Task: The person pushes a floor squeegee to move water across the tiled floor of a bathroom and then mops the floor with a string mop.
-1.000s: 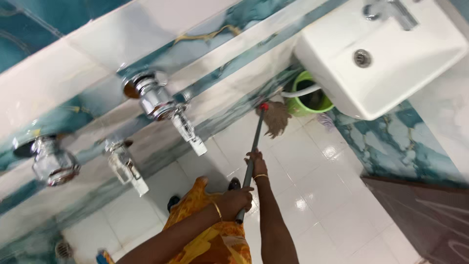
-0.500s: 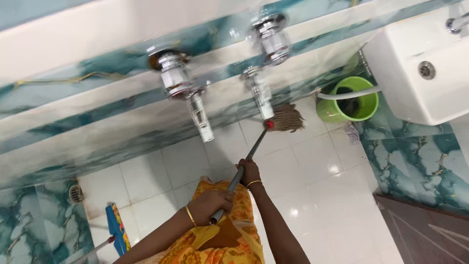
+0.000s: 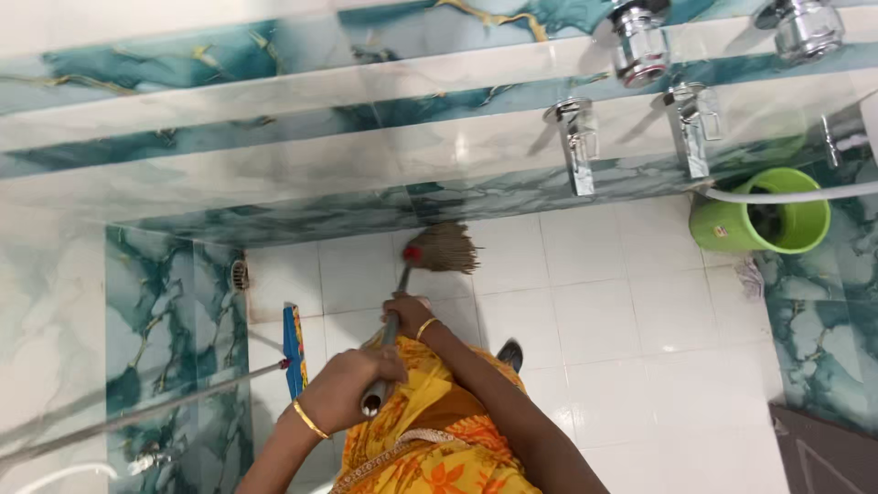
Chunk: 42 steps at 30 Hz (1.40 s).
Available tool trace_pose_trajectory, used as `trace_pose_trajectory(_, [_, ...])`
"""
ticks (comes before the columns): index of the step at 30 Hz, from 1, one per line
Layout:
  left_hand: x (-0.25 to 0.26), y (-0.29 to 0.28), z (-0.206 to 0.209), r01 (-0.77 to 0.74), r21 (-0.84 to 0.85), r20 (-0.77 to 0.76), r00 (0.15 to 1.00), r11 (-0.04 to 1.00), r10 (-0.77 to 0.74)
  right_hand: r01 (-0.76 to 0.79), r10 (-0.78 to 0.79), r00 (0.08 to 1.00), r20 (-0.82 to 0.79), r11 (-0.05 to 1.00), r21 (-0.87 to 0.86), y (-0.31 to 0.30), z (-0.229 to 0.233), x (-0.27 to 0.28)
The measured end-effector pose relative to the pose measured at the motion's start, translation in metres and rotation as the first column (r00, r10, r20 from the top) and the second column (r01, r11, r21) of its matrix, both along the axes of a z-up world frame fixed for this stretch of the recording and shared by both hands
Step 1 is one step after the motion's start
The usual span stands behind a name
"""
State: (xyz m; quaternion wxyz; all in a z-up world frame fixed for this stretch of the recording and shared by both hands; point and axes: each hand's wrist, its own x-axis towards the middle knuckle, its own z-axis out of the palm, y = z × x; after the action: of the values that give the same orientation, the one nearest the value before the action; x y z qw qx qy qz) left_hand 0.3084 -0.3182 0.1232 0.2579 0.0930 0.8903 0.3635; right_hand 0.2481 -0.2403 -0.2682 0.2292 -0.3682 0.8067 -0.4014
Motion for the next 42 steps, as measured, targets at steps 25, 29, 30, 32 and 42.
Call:
trace_pose_trajectory(25, [0.107, 0.176, -0.18, -0.167, 0.784, -0.113, 0.908, 0.598, 0.402, 0.203, -0.194, 0.979, -0.059, 0.946, 0.251, 0.291, -0.033, 0.07])
trace_pose_trajectory(29, [0.117, 0.233, -0.225, 0.052, 0.876, -0.26, 0.888, 0.479, 0.379, 0.291, -0.275, 0.956, -0.097, 0.87, 0.397, 0.359, -0.036, 0.095])
trace_pose_trajectory(30, [0.124, 0.245, -0.236, 0.03, 0.822, -0.276, 0.895, 0.569, 0.351, 0.315, -0.296, 0.949, -0.111, 0.847, 0.429, 0.369, -0.034, 0.101])
trace_pose_trajectory(32, [0.138, 0.262, -0.262, 0.096, 0.845, -0.298, 0.901, 0.526, 0.315, 0.357, -0.349, 0.932, -0.098, 0.838, 0.413, 0.391, -0.027, 0.118])
trace_pose_trajectory(42, [0.188, 0.163, -0.232, -0.009, 0.731, -0.182, 0.961, 0.683, 0.207, 0.155, -0.172, 0.985, -0.002, 0.884, 0.44, 0.291, -0.016, 0.146])
